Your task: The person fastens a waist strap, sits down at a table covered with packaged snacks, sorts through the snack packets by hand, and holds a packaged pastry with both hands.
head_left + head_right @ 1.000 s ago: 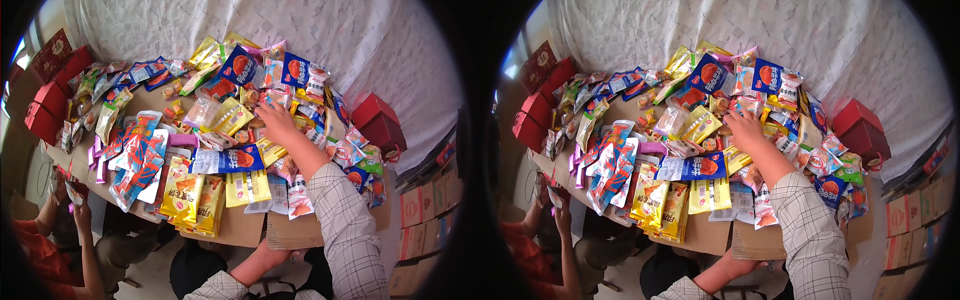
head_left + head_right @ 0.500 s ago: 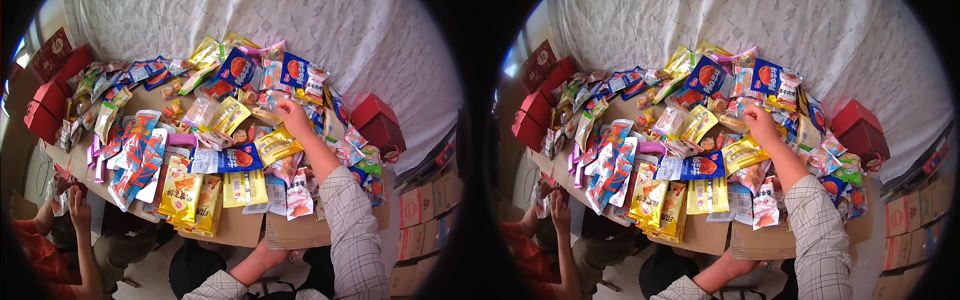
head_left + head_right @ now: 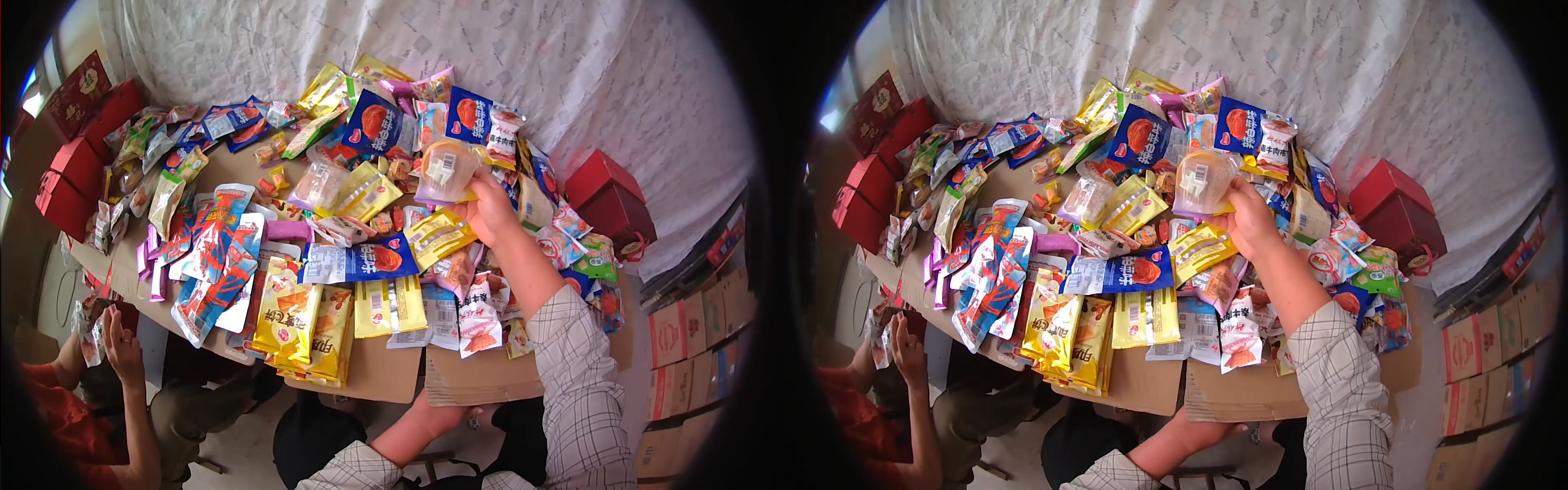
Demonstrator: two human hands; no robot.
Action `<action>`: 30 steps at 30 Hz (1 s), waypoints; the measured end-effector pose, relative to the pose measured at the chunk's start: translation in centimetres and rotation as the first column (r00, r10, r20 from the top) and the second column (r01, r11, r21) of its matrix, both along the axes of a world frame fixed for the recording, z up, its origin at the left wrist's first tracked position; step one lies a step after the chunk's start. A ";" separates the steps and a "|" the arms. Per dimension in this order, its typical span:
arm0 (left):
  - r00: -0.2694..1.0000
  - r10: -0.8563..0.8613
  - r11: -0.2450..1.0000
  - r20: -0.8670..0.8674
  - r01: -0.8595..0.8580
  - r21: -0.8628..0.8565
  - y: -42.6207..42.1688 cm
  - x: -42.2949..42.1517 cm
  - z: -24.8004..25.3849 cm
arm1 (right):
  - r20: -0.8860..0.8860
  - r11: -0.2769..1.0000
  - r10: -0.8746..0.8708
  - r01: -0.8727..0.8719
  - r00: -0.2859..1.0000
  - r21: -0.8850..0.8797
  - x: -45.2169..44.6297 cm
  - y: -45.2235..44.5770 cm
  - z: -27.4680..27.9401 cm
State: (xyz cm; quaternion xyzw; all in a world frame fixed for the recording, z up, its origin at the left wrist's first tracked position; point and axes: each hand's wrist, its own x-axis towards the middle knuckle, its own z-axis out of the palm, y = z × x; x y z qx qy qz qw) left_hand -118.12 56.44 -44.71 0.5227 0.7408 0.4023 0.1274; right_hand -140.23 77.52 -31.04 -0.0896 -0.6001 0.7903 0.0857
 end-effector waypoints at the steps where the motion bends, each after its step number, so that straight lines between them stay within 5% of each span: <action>1: 0.999 0.042 0.999 -0.024 -0.041 0.031 0.0 0.0 0.0 | 0.001 1.000 -0.001 0.001 1.000 0.000 0.3 -0.2 0.0; 4: 1.000 -0.019 1.000 0.012 0.019 -0.010 -0.1 -0.1 0.1 | -0.036 0.996 0.027 -0.030 0.999 -0.089 1.7 -0.8 -0.1; 8: 0.990 -0.139 0.970 0.027 0.141 -0.199 -0.1 0.3 1.5 | -0.104 0.998 0.054 -0.051 0.993 0.031 4.4 -2.2 0.5; 10: 0.869 -0.350 0.777 0.348 0.478 -0.411 0.0 0.5 2.8 | -0.133 0.996 0.028 -0.016 0.991 0.088 6.2 -2.8 1.0; 11: 0.867 -0.356 0.775 0.349 0.483 -0.407 -0.1 0.3 3.7 | -0.131 0.996 0.023 -0.011 0.991 0.091 7.0 -2.5 0.8; 13: 0.470 -0.516 0.628 0.716 0.776 -0.057 -0.4 -0.8 5.5 | -0.190 0.951 0.126 -0.064 0.974 0.302 8.7 -1.7 0.4; 14: 0.276 -0.553 0.614 0.786 0.772 0.161 -0.5 -1.0 5.7 | -0.194 0.925 0.168 -0.087 0.967 0.371 10.0 -2.2 1.3; 16: 0.046 -0.634 0.686 0.772 0.495 0.534 -1.1 -1.5 5.6 | -0.133 0.890 0.165 -0.090 0.977 0.446 12.5 -2.1 1.8; 18: 0.066 -0.582 0.812 0.810 0.088 0.576 -2.2 -3.3 6.6 | -0.111 0.827 0.197 -0.104 0.974 0.552 14.6 -2.3 1.4; 20: 0.133 -0.598 0.720 0.791 -0.345 0.602 -2.6 -4.2 7.0 | -0.130 0.746 0.246 -0.102 0.961 0.658 16.6 -3.3 1.9; 21: 0.109 -0.615 0.679 0.781 -0.430 0.595 -2.9 -4.8 6.8 | -0.150 0.652 0.301 -0.088 0.942 0.753 17.7 -3.9 2.2; 23: 0.050 -0.646 0.653 0.761 -0.480 0.586 -3.8 -5.6 7.3 | -0.090 0.632 0.331 -0.150 0.939 0.760 19.4 -4.3 2.7; 25: 0.050 -0.596 0.677 0.801 -0.505 0.535 -4.2 -5.4 8.2 | -0.165 0.314 0.479 0.007 0.862 0.950 20.2 -4.9 3.0; 27: 0.050 -0.549 0.699 0.834 -0.520 0.491 -4.3 -5.1 8.4 | -0.157 0.334 0.462 -0.006 0.873 0.943 21.5 -4.8 2.7; 30: 0.074 -0.594 0.655 0.801 -0.532 0.536 -4.4 -4.7 8.5 | -0.220 0.715 0.253 -0.029 0.942 0.699 22.8 -5.2 1.6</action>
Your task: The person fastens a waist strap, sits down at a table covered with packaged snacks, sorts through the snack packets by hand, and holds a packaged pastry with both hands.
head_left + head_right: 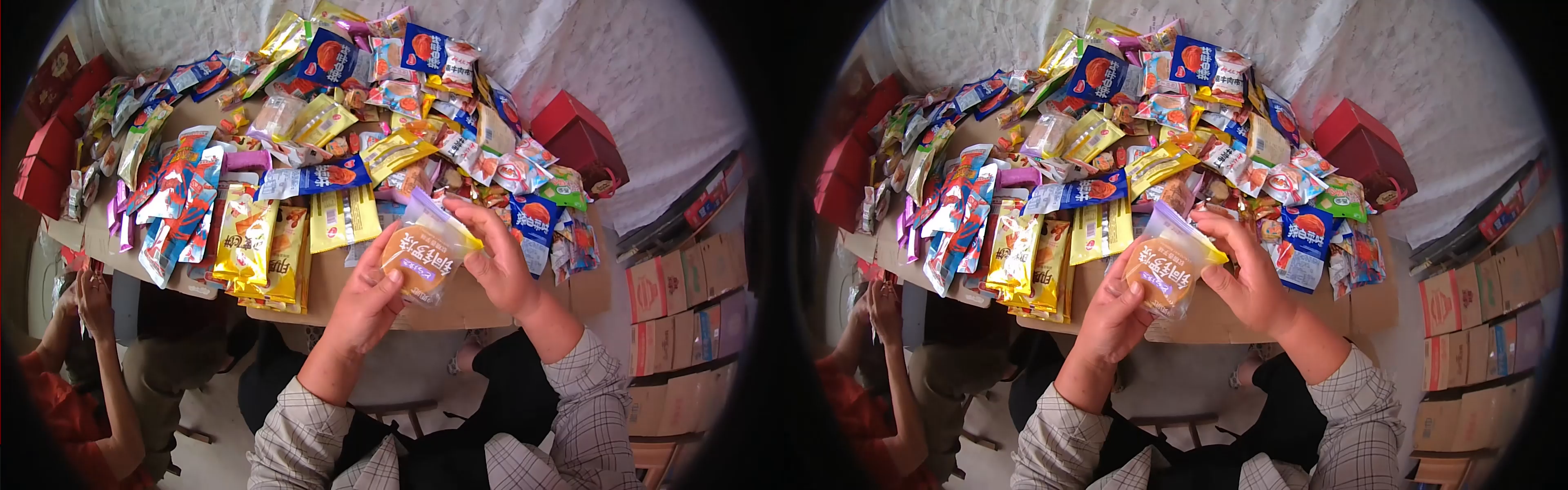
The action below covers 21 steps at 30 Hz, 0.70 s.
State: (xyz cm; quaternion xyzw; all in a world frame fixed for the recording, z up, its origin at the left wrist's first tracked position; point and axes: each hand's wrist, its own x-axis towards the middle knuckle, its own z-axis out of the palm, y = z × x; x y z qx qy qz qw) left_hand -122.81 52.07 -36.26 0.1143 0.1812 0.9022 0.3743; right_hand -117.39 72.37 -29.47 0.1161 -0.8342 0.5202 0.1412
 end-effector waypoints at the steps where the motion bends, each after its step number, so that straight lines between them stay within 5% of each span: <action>1: 1.000 -0.007 1.000 0.002 0.007 0.001 0.0 0.0 -0.2 | 0.002 1.000 -0.007 0.007 1.000 0.001 0.4 -0.2 0.1; 4: 0.997 -0.018 1.000 -0.080 0.017 -0.013 -0.2 -0.2 -0.7 | 0.332 0.960 -0.004 0.097 0.943 -0.263 1.1 -0.9 0.9; 11: 0.989 -0.051 0.997 -0.138 0.043 -0.061 -0.1 -0.3 -0.5 | 0.369 0.915 -0.039 0.181 0.928 -0.359 1.1 -0.9 0.0; 20: 1.000 0.027 0.994 -0.011 -0.028 -0.102 1.8 -0.5 -2.5 | 0.370 0.948 -0.064 0.172 0.927 -0.268 3.2 0.2 -0.1; 21: 0.992 0.010 0.984 -0.128 -0.032 -0.173 1.9 -0.5 -2.3 | 0.372 0.947 -0.041 0.155 0.927 -0.280 3.4 0.1 0.0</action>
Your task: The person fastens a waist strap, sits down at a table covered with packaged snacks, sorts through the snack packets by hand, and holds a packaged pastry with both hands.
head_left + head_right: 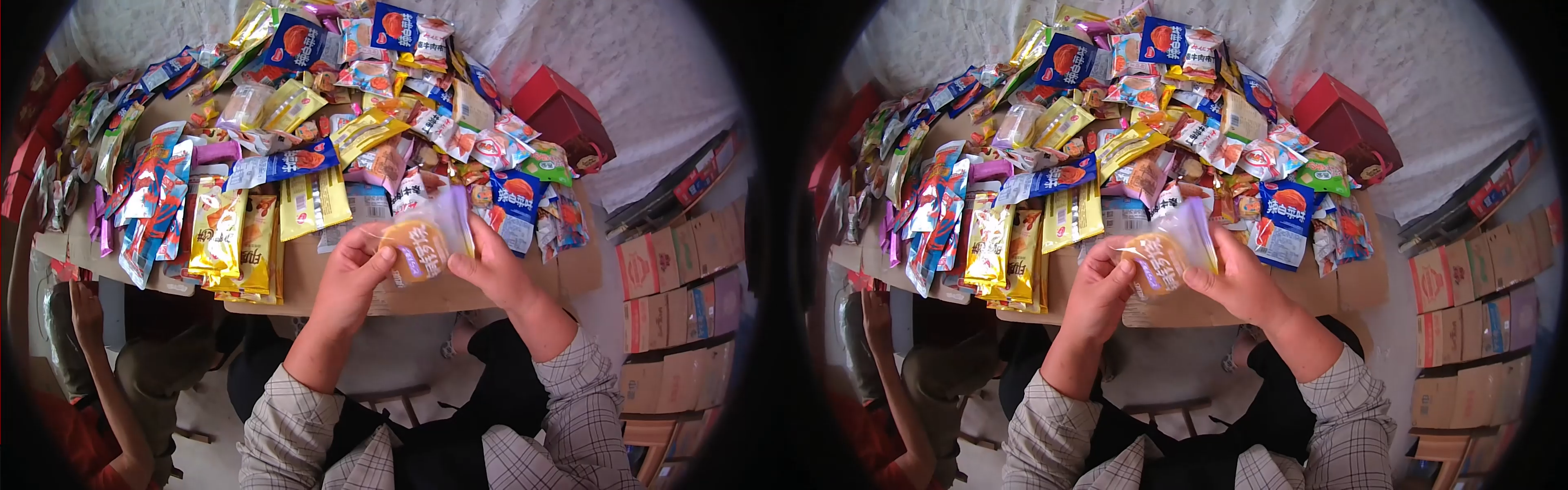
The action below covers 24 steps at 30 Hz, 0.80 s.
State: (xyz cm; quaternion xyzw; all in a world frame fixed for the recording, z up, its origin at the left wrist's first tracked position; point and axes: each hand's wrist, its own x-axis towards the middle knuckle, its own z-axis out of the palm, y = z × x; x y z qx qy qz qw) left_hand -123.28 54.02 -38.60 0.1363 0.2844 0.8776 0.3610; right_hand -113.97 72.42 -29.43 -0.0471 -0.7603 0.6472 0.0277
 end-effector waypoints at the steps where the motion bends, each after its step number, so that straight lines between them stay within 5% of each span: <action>1: 0.993 -0.017 0.997 -0.116 0.008 -0.074 0.2 0.1 0.2 | 0.001 1.000 0.018 -0.018 1.000 -0.012 0.3 0.0 0.1; 4: 0.988 -0.043 0.994 -0.146 0.028 -0.105 1.0 0.8 1.6 | 0.180 0.995 -0.019 0.037 0.983 -0.097 1.2 0.9 -0.3; 9: 0.984 0.019 0.999 -0.178 -0.024 -0.025 2.8 2.3 1.7 | 0.051 0.851 -0.295 0.287 0.954 -0.439 2.9 0.2 -2.0; 14: 0.995 0.006 0.994 -0.098 -0.016 -0.108 4.0 2.7 1.4 | -0.028 0.812 -0.199 0.149 0.980 -0.564 5.9 0.9 -4.0; 24: 0.953 -0.197 0.965 -0.229 0.147 -0.217 5.8 4.9 3.6 | 0.046 0.936 -0.040 0.053 0.998 -0.349 9.3 4.5 -3.6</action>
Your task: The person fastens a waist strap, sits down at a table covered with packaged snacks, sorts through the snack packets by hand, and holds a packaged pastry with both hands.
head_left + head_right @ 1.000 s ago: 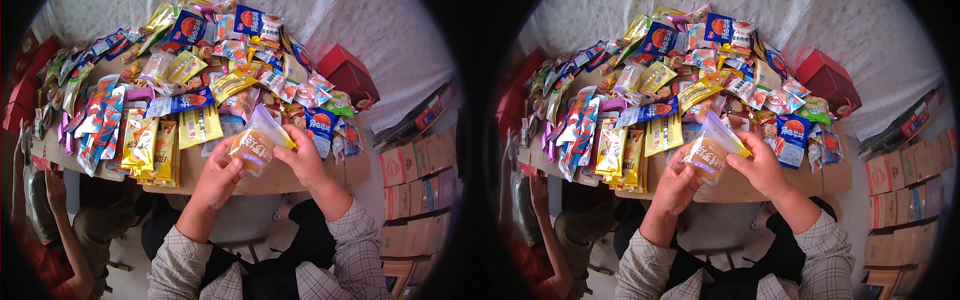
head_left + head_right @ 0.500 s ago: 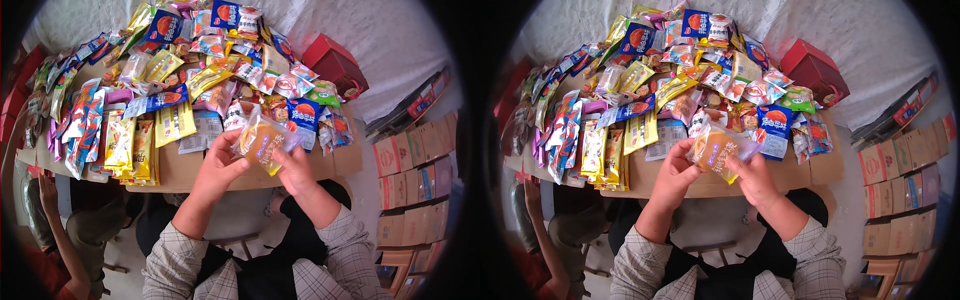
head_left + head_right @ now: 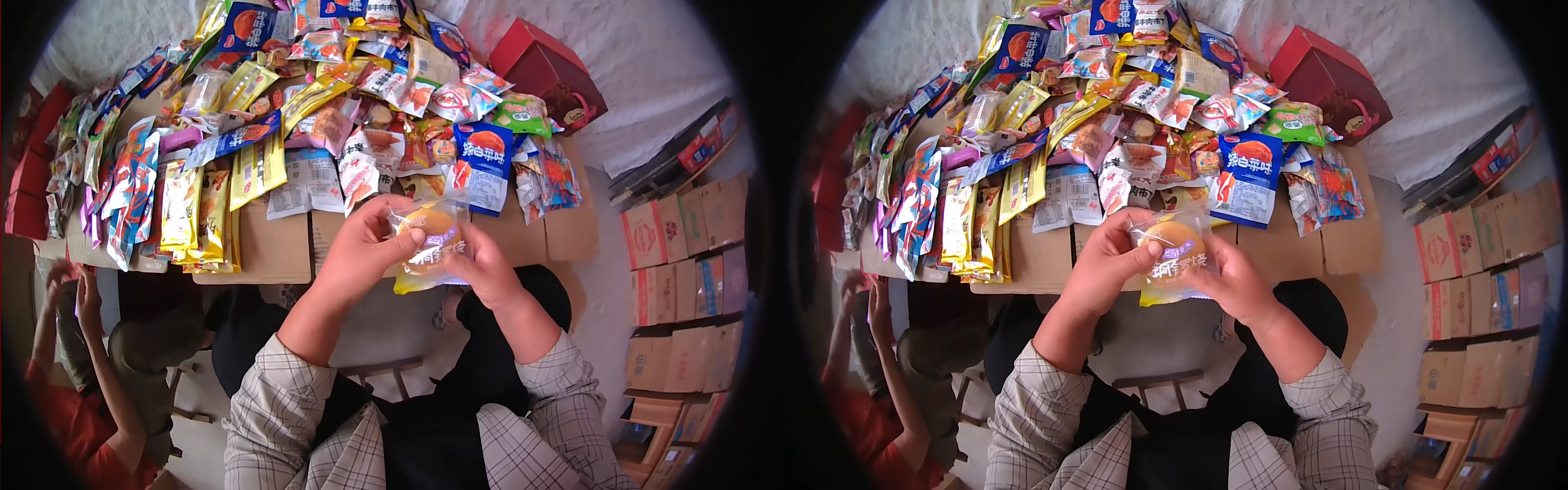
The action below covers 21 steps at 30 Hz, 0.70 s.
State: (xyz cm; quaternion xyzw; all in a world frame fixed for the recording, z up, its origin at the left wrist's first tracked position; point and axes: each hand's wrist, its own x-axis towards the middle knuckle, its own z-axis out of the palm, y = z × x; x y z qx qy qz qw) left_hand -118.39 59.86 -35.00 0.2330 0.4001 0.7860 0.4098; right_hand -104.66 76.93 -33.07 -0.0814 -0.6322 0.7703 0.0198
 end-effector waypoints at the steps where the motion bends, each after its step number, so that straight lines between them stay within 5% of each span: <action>1: 0.999 0.038 0.999 -0.012 -0.038 -0.007 0.4 0.3 0.0 | 0.006 0.999 -0.026 0.026 1.000 0.035 0.1 0.0 0.0; 21: 0.986 0.066 0.996 0.151 -0.055 -0.074 8.8 3.2 -2.1 | -0.079 0.972 -0.205 0.213 0.976 0.097 4.2 7.0 -3.3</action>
